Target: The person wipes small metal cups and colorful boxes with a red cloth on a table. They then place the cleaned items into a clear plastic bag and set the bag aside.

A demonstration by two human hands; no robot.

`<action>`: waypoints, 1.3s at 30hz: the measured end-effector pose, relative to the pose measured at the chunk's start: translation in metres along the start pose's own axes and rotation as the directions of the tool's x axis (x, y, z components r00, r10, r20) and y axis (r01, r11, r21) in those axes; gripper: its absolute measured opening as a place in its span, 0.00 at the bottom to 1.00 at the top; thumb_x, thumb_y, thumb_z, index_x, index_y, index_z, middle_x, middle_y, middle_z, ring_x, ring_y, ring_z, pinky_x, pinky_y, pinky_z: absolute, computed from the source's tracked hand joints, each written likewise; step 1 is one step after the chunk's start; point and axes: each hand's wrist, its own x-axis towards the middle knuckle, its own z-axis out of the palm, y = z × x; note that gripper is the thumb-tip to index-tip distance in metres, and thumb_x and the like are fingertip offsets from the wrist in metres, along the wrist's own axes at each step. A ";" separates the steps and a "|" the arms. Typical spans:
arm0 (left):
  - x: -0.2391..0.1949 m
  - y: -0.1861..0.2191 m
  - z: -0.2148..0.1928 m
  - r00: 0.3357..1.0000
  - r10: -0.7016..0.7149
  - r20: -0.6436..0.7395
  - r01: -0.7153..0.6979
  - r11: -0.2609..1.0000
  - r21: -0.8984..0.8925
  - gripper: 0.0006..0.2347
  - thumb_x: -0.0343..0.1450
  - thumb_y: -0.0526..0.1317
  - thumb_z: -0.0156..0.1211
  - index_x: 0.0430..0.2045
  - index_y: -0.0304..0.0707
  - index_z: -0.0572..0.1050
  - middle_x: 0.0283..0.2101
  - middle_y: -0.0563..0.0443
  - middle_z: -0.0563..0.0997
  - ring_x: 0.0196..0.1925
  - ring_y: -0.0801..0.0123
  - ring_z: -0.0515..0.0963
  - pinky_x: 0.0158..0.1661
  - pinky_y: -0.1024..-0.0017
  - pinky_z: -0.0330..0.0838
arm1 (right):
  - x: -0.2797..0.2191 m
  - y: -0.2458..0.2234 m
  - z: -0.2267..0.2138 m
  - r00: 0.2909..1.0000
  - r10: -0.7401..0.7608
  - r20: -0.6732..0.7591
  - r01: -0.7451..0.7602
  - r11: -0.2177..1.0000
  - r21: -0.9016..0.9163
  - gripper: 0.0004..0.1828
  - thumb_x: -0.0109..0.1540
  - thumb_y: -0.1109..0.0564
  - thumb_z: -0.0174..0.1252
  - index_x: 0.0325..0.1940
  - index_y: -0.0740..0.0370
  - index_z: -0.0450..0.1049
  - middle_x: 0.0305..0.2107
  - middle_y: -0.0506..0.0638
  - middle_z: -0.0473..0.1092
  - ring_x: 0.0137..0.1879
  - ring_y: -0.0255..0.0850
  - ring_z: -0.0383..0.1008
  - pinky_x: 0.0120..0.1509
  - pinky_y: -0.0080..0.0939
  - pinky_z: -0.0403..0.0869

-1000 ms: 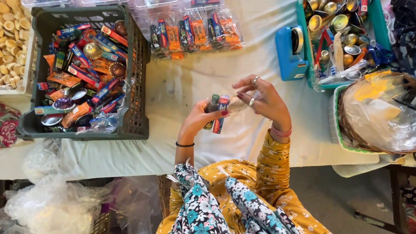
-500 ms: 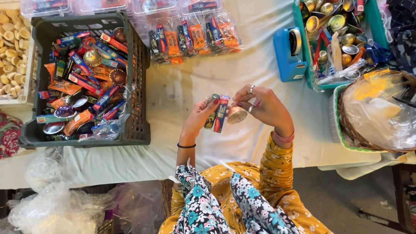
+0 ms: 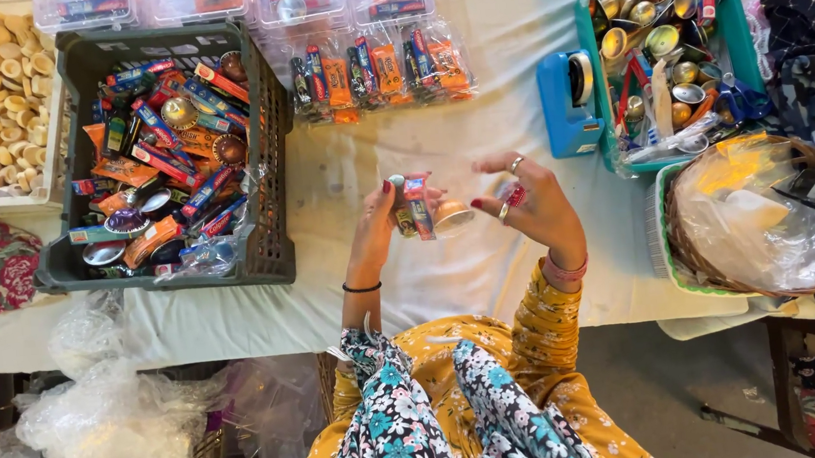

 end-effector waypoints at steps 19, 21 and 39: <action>-0.008 -0.010 0.012 0.928 0.298 -0.223 -0.273 0.952 0.137 0.23 0.85 0.48 0.45 0.75 0.37 0.63 0.47 0.46 0.76 0.49 0.72 0.78 0.55 0.71 0.72 | -0.007 0.009 0.027 0.919 0.379 -0.113 -0.318 0.878 0.359 0.06 0.68 0.62 0.60 0.46 0.69 0.76 0.41 0.53 0.78 0.29 0.40 0.66 0.30 0.39 0.63; -0.007 -0.005 0.018 0.913 0.339 -0.227 -0.274 0.922 0.274 0.21 0.85 0.46 0.43 0.69 0.30 0.69 0.54 0.44 0.78 0.54 0.72 0.75 0.59 0.70 0.68 | -0.007 0.018 0.028 0.979 0.029 -0.199 0.052 0.920 0.389 0.03 0.72 0.62 0.56 0.47 0.65 0.69 0.43 0.52 0.77 0.51 0.33 0.78 0.58 0.31 0.75; -0.026 0.026 0.040 0.912 0.402 -0.078 -0.358 0.876 0.324 0.16 0.84 0.44 0.45 0.53 0.29 0.76 0.55 0.44 0.82 0.61 0.70 0.77 0.61 0.73 0.67 | 0.001 0.036 0.036 0.977 0.033 0.209 -0.101 0.940 0.325 0.12 0.58 0.64 0.72 0.45 0.64 0.82 0.39 0.51 0.80 0.43 0.39 0.77 0.54 0.38 0.77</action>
